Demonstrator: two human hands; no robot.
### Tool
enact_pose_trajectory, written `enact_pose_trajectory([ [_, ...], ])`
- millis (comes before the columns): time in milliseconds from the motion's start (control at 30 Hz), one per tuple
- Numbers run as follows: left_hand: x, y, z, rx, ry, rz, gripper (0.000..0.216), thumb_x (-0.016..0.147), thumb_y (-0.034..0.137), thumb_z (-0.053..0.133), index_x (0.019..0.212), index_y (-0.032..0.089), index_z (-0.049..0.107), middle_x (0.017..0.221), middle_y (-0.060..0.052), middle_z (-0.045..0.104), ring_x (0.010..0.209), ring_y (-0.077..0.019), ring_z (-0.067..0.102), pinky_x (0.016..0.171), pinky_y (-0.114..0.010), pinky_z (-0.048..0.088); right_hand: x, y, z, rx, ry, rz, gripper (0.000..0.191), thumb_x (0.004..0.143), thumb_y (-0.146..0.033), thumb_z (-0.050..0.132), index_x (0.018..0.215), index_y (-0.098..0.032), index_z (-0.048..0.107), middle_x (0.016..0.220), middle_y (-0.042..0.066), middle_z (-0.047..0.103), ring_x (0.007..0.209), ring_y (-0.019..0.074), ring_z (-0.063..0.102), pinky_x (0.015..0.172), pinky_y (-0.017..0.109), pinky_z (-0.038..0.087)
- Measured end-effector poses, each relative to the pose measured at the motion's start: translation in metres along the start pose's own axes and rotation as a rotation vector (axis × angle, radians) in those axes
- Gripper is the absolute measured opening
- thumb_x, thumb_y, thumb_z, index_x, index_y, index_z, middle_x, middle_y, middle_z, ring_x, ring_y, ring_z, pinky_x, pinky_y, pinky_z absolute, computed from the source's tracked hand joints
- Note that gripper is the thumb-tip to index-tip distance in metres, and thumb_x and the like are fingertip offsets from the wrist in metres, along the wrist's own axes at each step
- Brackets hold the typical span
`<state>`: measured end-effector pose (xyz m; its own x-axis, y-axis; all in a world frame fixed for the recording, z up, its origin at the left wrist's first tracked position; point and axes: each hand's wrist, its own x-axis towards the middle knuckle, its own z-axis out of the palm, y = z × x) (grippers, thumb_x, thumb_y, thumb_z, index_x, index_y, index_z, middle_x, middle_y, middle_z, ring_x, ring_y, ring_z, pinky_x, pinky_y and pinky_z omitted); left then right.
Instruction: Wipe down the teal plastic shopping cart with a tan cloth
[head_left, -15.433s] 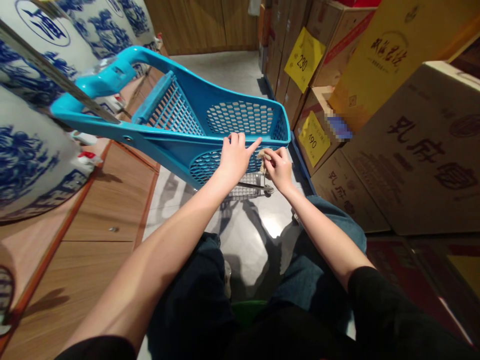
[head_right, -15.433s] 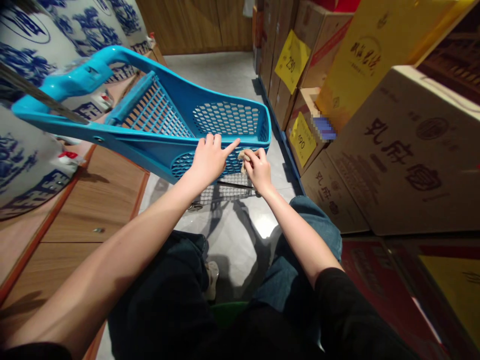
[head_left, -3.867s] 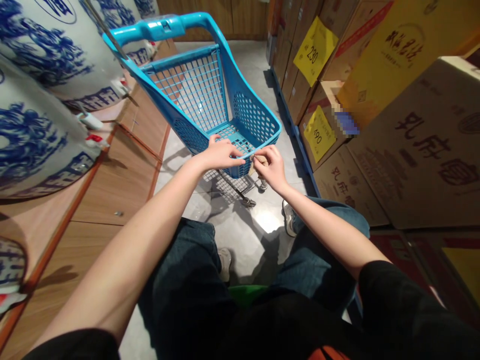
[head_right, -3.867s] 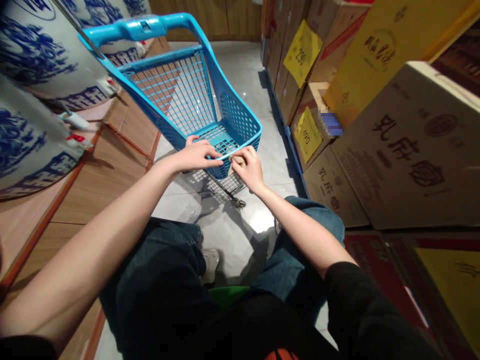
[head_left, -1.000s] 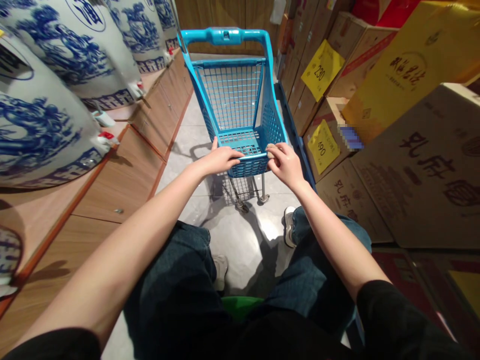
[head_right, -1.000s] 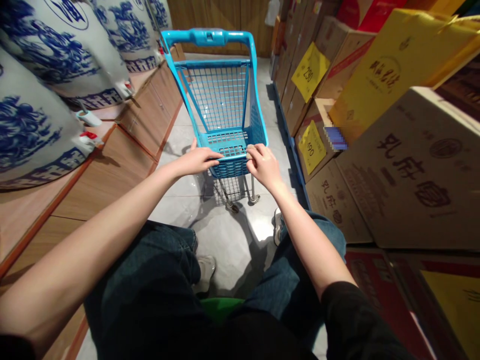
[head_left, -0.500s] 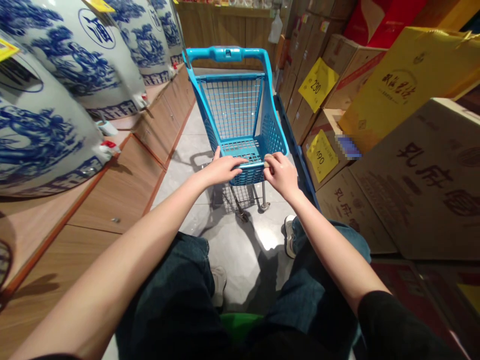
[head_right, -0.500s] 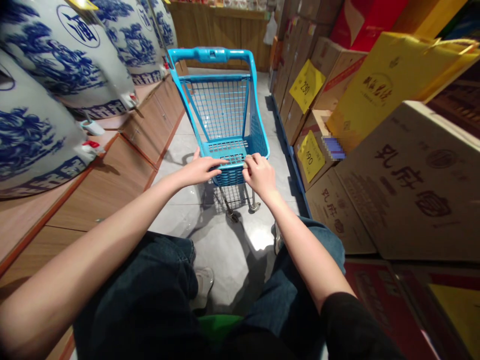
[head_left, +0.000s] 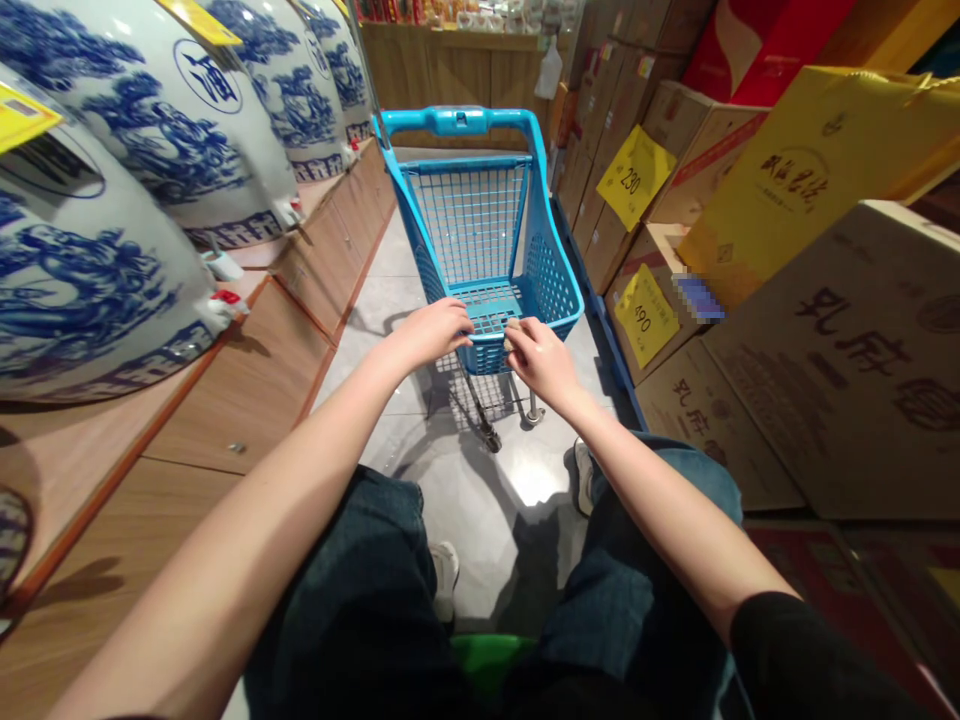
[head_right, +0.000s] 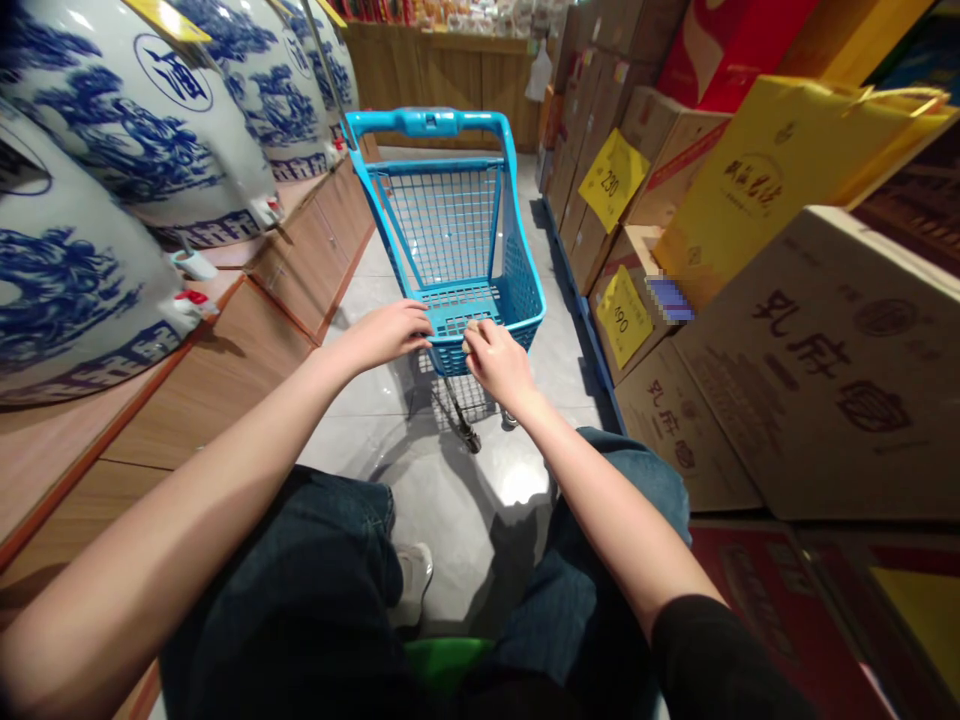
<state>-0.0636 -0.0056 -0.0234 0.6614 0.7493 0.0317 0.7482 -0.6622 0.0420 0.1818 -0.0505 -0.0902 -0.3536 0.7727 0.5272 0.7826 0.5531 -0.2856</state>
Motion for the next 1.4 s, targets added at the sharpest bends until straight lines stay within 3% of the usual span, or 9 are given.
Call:
enact_pose_trajectory([
  [167,0.006,0.0,0.004,0.012,0.026,0.02,0.023,0.102,0.029,0.067,0.112,0.018,0.085,0.12,-0.013,0.084,0.136,-0.0313,0.067,0.124,-0.044,0.051,0.021,0.014,-0.035,-0.129,-0.098,0.25,0.018,0.097,-0.014,0.062,0.095,-0.02,0.078,0.108,0.014,0.071,0.092,0.0276,0.068,0.078,0.036,0.053],
  [267,0.009,0.004,0.005,0.034,0.034,0.001,0.025,0.103,0.029,0.067,0.115,0.018,0.085,0.122,-0.012,0.084,0.138,-0.0317,0.067,0.124,-0.044,0.052,0.033,0.01,-0.044,-0.207,-0.151,0.347,0.022,0.097,-0.011,0.062,0.083,-0.018,0.077,0.106,0.016,0.072,0.084,0.0265,0.068,0.076,0.037,0.051],
  [467,0.006,0.022,-0.005,0.087,-0.009,-0.105,0.027,0.106,0.027,0.065,0.124,0.021,0.084,0.13,-0.012,0.082,0.146,-0.0309,0.064,0.117,-0.04,0.057,0.023,-0.026,-0.016,-0.041,-0.212,0.051,0.027,0.098,-0.009,0.06,0.113,-0.017,0.081,0.119,0.015,0.07,0.108,0.0275,0.07,0.092,0.036,0.055],
  [600,0.003,0.029,-0.012,0.054,-0.051,-0.145,0.03,0.106,0.027,0.065,0.129,0.018,0.083,0.132,-0.012,0.081,0.148,-0.0292,0.062,0.118,-0.036,0.055,0.012,-0.012,-0.014,-0.007,-0.18,-0.108,0.034,0.097,-0.012,0.061,0.127,-0.019,0.077,0.123,0.014,0.068,0.112,0.0276,0.066,0.098,0.038,0.056],
  [700,0.004,0.03,-0.017,0.084,-0.059,-0.133,0.027,0.105,0.029,0.068,0.123,0.02,0.085,0.13,-0.012,0.081,0.139,-0.0283,0.068,0.11,-0.032,0.058,0.016,0.016,-0.026,-0.102,-0.157,0.026,0.02,0.1,-0.018,0.058,0.105,-0.018,0.078,0.1,0.009,0.065,0.093,0.0246,0.064,0.086,0.035,0.054],
  [800,0.007,0.035,-0.022,0.131,-0.083,-0.144,0.027,0.104,0.029,0.069,0.123,0.021,0.086,0.127,-0.013,0.081,0.132,-0.0294,0.072,0.1,-0.032,0.06,0.019,0.031,-0.029,-0.19,-0.143,0.155,0.02,0.103,-0.022,0.057,0.095,-0.017,0.075,0.098,0.01,0.063,0.083,0.0226,0.059,0.08,0.035,0.052],
  [1067,0.014,0.051,-0.025,0.173,-0.095,-0.198,0.033,0.107,0.022,0.058,0.124,0.016,0.085,0.126,-0.019,0.083,0.124,-0.0353,0.078,0.098,-0.038,0.062,0.012,-0.019,0.0,-0.094,-0.167,-0.153,0.041,0.106,-0.014,0.054,0.144,-0.019,0.067,0.134,0.015,0.067,0.116,0.027,0.062,0.1,0.037,0.054],
  [1267,0.015,0.041,-0.023,0.054,-0.086,-0.188,0.043,0.1,0.013,0.061,0.137,0.024,0.08,0.135,-0.011,0.082,0.133,-0.0294,0.075,0.106,-0.034,0.059,0.024,-0.002,-0.023,-0.249,-0.186,0.08,0.021,0.102,-0.019,0.058,0.102,-0.014,0.078,0.108,0.016,0.068,0.096,0.028,0.062,0.081,0.036,0.05],
  [1400,0.013,0.043,-0.021,0.061,-0.038,-0.222,0.054,0.102,0.013,0.056,0.153,0.023,0.068,0.138,-0.013,0.08,0.132,-0.0297,0.076,0.104,-0.035,0.06,0.02,-0.011,-0.011,-0.216,-0.168,-0.048,0.029,0.104,-0.011,0.051,0.116,-0.015,0.077,0.118,0.016,0.07,0.103,0.0283,0.061,0.089,0.038,0.051],
])
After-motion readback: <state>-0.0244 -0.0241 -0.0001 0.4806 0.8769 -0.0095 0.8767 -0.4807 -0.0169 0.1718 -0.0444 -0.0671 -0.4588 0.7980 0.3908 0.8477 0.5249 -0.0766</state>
